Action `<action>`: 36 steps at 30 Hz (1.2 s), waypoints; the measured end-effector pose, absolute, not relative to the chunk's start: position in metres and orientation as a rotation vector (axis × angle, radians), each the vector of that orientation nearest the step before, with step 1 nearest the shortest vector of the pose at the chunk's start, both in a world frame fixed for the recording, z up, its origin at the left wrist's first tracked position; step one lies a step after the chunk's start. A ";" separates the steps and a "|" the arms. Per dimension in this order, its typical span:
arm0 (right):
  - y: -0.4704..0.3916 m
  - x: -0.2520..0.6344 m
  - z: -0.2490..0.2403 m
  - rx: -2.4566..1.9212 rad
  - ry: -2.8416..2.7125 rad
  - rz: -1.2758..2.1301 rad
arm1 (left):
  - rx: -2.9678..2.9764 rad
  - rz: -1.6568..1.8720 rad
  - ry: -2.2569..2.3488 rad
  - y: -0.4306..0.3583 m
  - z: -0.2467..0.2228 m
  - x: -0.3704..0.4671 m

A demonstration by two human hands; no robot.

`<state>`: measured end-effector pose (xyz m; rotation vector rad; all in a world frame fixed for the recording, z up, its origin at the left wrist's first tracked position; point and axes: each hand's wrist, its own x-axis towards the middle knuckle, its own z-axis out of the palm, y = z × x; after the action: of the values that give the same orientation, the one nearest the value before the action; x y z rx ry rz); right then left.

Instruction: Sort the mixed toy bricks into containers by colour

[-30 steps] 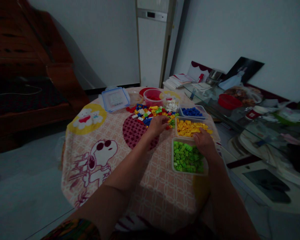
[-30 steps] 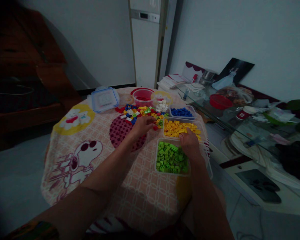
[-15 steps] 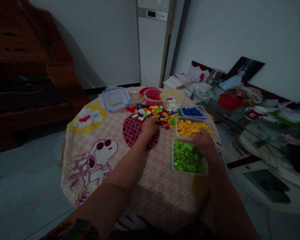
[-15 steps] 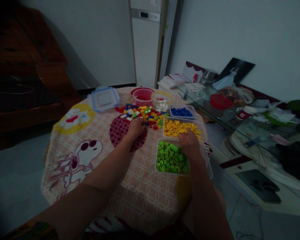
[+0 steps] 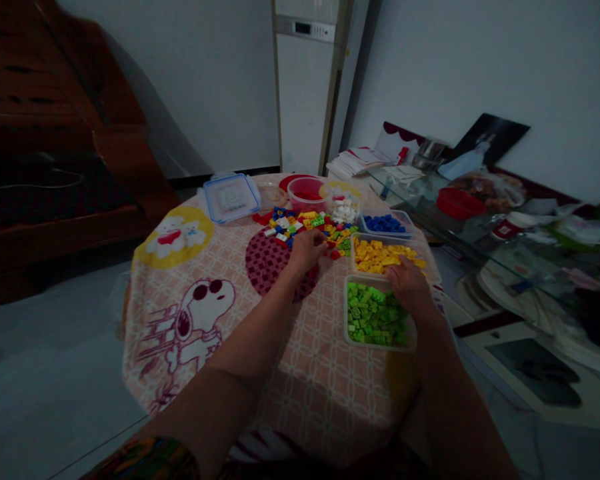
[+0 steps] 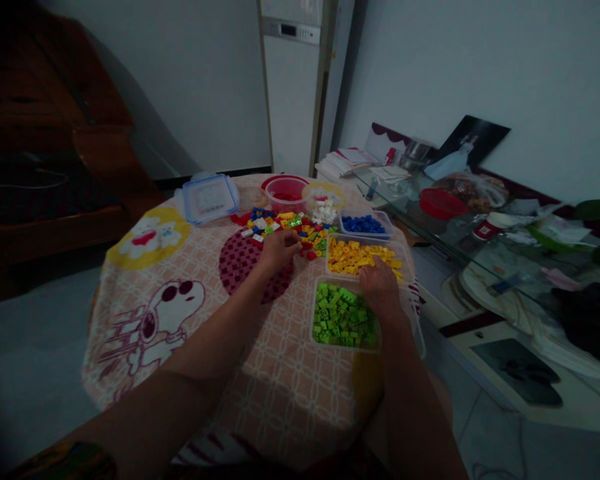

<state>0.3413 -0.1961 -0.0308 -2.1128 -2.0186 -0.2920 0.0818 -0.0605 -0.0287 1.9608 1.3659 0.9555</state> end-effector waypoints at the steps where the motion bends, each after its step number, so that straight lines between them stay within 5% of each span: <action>1: -0.196 0.342 -0.031 -2.102 -2.027 -0.290 | 1.942 0.991 1.309 -0.063 -0.027 0.086; 15: -0.192 0.350 -0.041 -1.993 -1.984 -0.282 | 2.089 0.937 0.853 -0.109 -0.019 0.136; 21: -0.194 0.348 -0.037 -2.011 -2.031 -0.278 | 2.203 0.876 1.215 -0.081 -0.003 0.095; 28: -0.194 0.347 -0.039 -1.999 -2.005 -0.320 | 2.233 0.397 1.771 -0.050 -0.004 0.027; 36: -0.192 0.349 -0.041 -1.973 -1.971 -0.285 | 2.223 0.324 1.841 -0.044 -0.014 0.020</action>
<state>0.3488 -0.1924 -0.0413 -1.9735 -1.9713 -0.2855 0.0199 -0.0443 -0.0143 2.2229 1.8408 0.3241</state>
